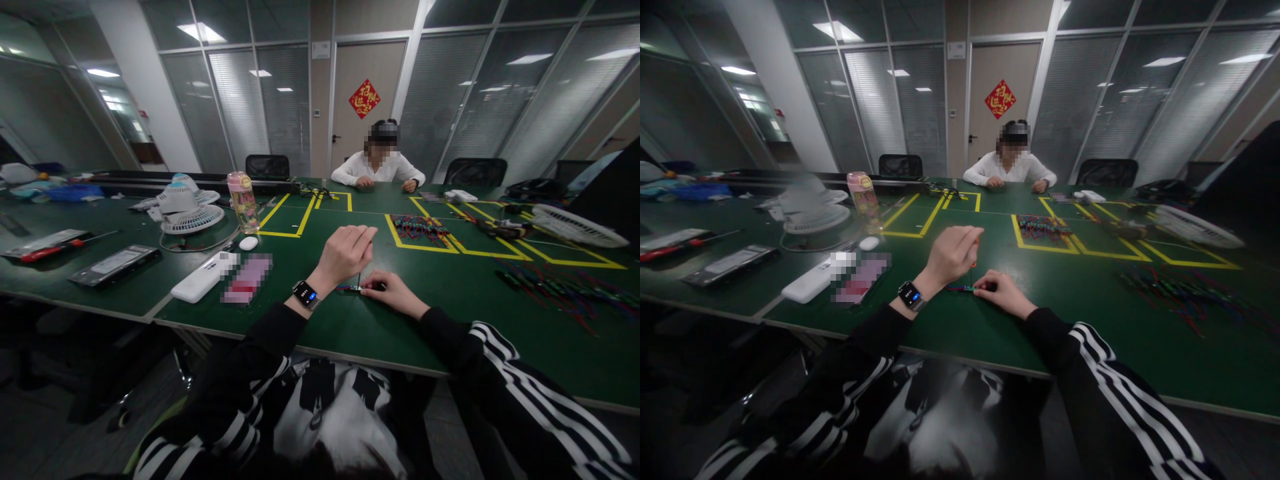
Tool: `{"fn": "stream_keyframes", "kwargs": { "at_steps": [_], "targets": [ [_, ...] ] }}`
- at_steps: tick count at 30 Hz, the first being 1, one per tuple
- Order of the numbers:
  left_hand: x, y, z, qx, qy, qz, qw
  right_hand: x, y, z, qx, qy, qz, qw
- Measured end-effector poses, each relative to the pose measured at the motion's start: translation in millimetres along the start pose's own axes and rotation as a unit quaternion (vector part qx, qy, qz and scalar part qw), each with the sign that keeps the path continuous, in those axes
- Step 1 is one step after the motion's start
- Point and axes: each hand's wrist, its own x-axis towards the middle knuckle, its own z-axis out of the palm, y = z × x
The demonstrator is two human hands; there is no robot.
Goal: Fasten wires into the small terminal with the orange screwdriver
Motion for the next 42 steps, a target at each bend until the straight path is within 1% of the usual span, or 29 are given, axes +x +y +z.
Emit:
{"fn": "stream_keyframes", "kwargs": {
  "at_steps": [6,11,24,28,35,39,42],
  "targets": [
    [-0.9,0.9,2.7,-0.008,0.019,0.005,1.000,-0.4,-0.9,0.6,0.001,0.001,0.003,1.000],
    [-2.9,1.2,3.4,0.002,0.008,0.007,1.000,-0.2,-1.5,0.7,0.000,-0.002,0.001,1.000],
    [-2.0,2.6,3.0,-0.021,-0.011,0.011,1.000,-0.7,-3.5,0.2,-0.001,0.003,0.005,1.000],
    [-1.9,3.4,2.1,-0.022,-0.013,0.001,1.000,-0.7,-3.6,0.1,0.004,0.002,0.007,1.000],
    [-0.3,6.9,-0.2,-0.061,-0.023,-0.013,0.998,-0.6,-3.8,-0.8,0.005,0.000,0.002,1.000],
    [-1.6,7.5,1.9,-0.043,-0.019,-0.027,0.999,-0.7,-4.4,-0.4,0.002,0.002,0.005,1.000],
    [-2.6,6.6,3.5,-0.026,-0.005,-0.027,0.999,-0.8,-4.2,0.0,0.003,0.001,0.007,1.000]
  ]
}}
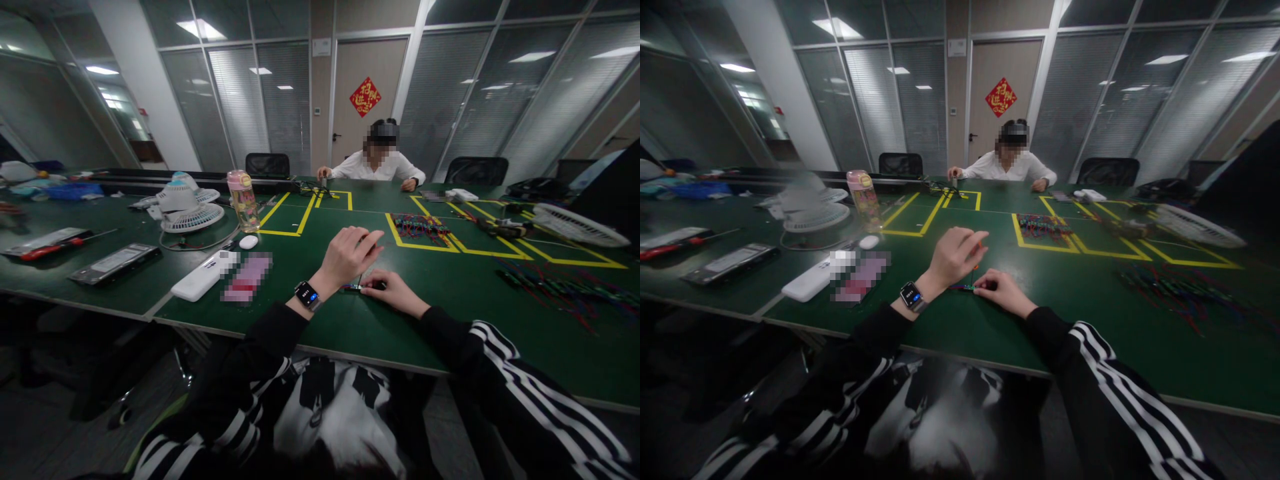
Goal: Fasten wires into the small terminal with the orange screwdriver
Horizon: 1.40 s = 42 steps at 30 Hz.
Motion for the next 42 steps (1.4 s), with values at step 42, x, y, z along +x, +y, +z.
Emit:
{"fn": "stream_keyframes", "kwargs": {
  "at_steps": [42],
  "targets": [
    [1,-1,6,-0.319,0.035,-0.211,0.923,1,2,-3,-0.005,-0.011,-0.013,1.000]
  ]
}}
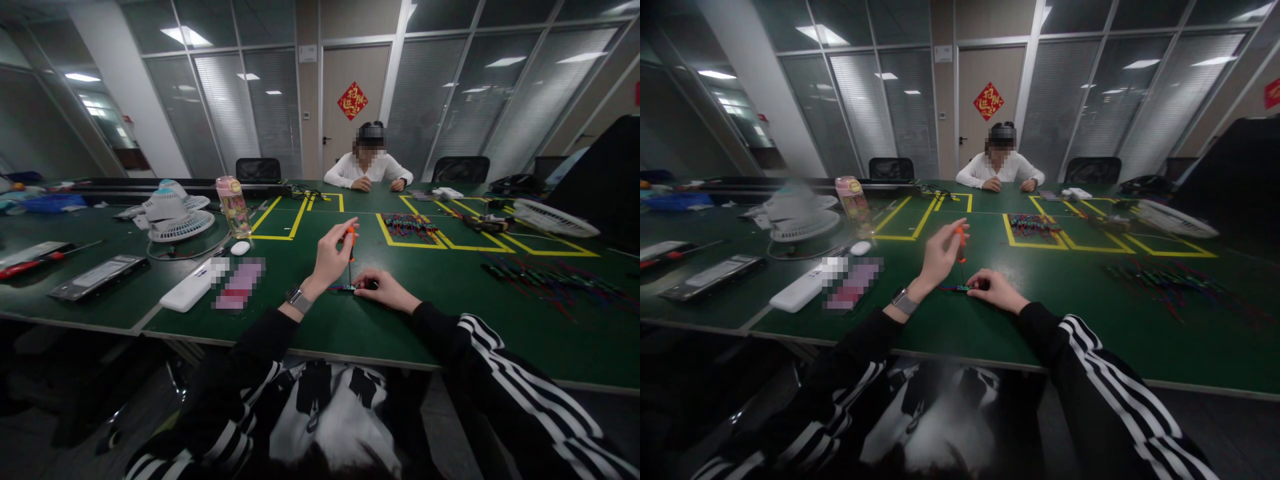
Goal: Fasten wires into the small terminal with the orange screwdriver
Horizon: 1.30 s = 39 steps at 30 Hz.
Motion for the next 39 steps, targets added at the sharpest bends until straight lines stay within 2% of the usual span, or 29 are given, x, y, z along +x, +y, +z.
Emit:
{"fn": "stream_keyframes", "kwargs": {
  "at_steps": [5,8,11,16,21,25,32,37,39],
  "targets": [
    [-1,3,0,0.054,0.044,0.020,0.997,-1,-1,1,0.003,0.008,0.013,1.000],
    [-1,7,-1,0.068,0.041,0.019,0.997,-1,-1,1,0.003,0.010,0.010,1.000],
    [-1,6,-1,0.013,0.015,0.003,1.000,-1,0,2,0.004,0.010,0.006,1.000],
    [0,-3,3,-0.121,-0.007,-0.079,0.989,0,2,2,0.004,0.007,0.004,1.000],
    [0,-2,2,-0.039,0.030,-0.063,0.997,-1,2,2,0.007,0.011,0.001,1.000],
    [1,1,-1,0.000,0.023,-0.066,0.998,-1,2,2,0.005,0.012,-0.001,1.000],
    [5,-5,-1,-0.162,-0.016,-0.148,0.976,-1,2,3,0.006,0.014,0.005,1.000],
    [2,1,-2,-0.035,0.050,-0.074,0.995,-1,2,3,0.002,0.023,0.002,1.000],
    [1,4,-3,0.003,0.055,-0.048,0.997,-1,1,3,0.002,0.021,0.001,1.000]
  ]
}}
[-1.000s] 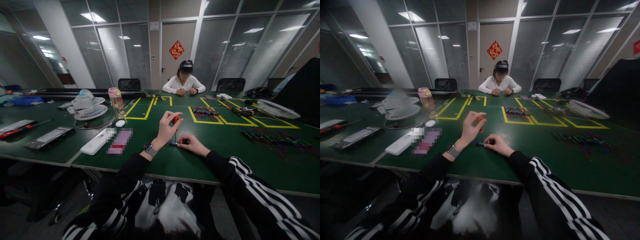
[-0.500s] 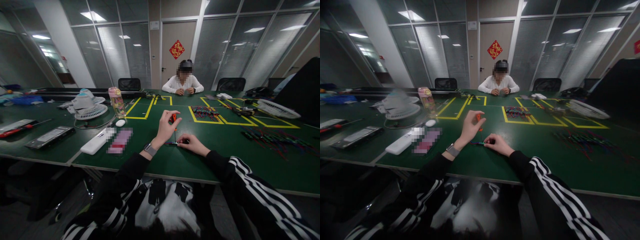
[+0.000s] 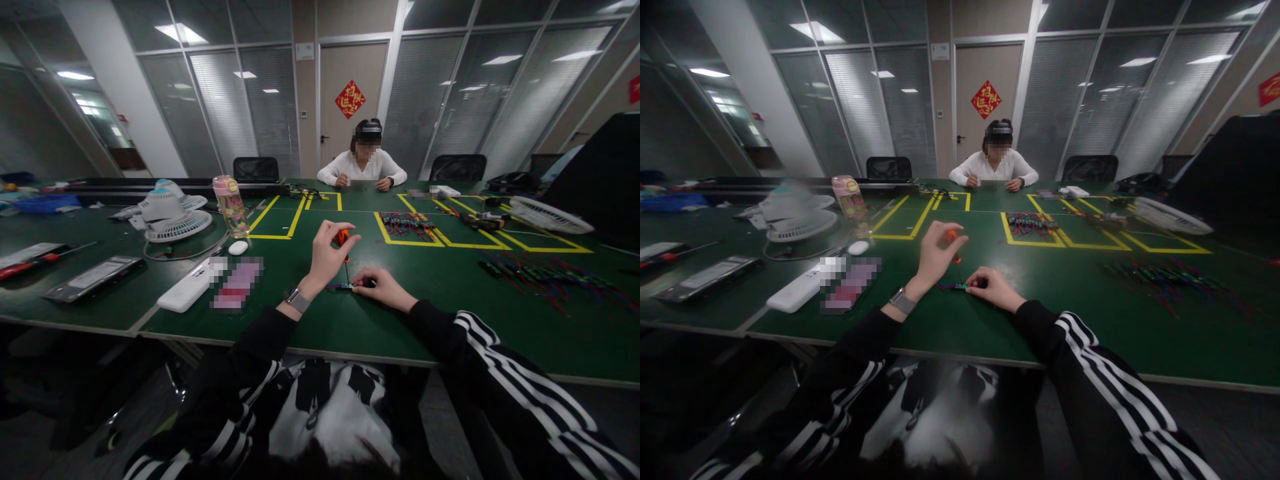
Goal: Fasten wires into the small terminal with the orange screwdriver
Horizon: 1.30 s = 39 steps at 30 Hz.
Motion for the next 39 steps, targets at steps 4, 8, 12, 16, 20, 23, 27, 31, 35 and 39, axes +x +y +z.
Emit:
{"fn": "stream_keyframes", "kwargs": {
  "at_steps": [4,8,12,16,20,23,27,31,35,39],
  "targets": [
    [1,1,0,-0.065,-0.048,-0.025,0.996,0,0,0,0.000,-0.005,-0.001,1.000],
    [6,-5,1,-0.162,-0.089,-0.105,0.977,0,2,0,-0.003,-0.005,-0.002,1.000],
    [7,-5,-1,-0.092,-0.046,-0.074,0.992,1,4,1,-0.005,-0.007,-0.005,1.000],
    [3,-1,-3,-0.013,-0.012,-0.024,1.000,1,4,0,-0.007,-0.011,-0.009,1.000],
    [4,-4,-1,-0.109,-0.063,-0.060,0.990,1,2,-1,-0.011,-0.016,-0.011,1.000],
    [7,-9,1,-0.201,-0.088,-0.112,0.969,1,1,-2,-0.010,-0.014,-0.007,1.000],
    [7,-10,0,-0.159,-0.066,-0.105,0.979,0,-1,-2,-0.003,-0.013,-0.004,1.000],
    [4,-6,-1,-0.050,-0.013,-0.056,0.997,0,-1,-2,-0.001,-0.015,-0.002,1.000],
    [4,-5,-1,-0.084,-0.044,-0.073,0.993,0,1,-1,-0.010,-0.011,-0.005,1.000],
    [5,-8,1,-0.135,-0.044,-0.099,0.985,0,3,1,-0.014,-0.006,-0.005,1.000]
  ]
}}
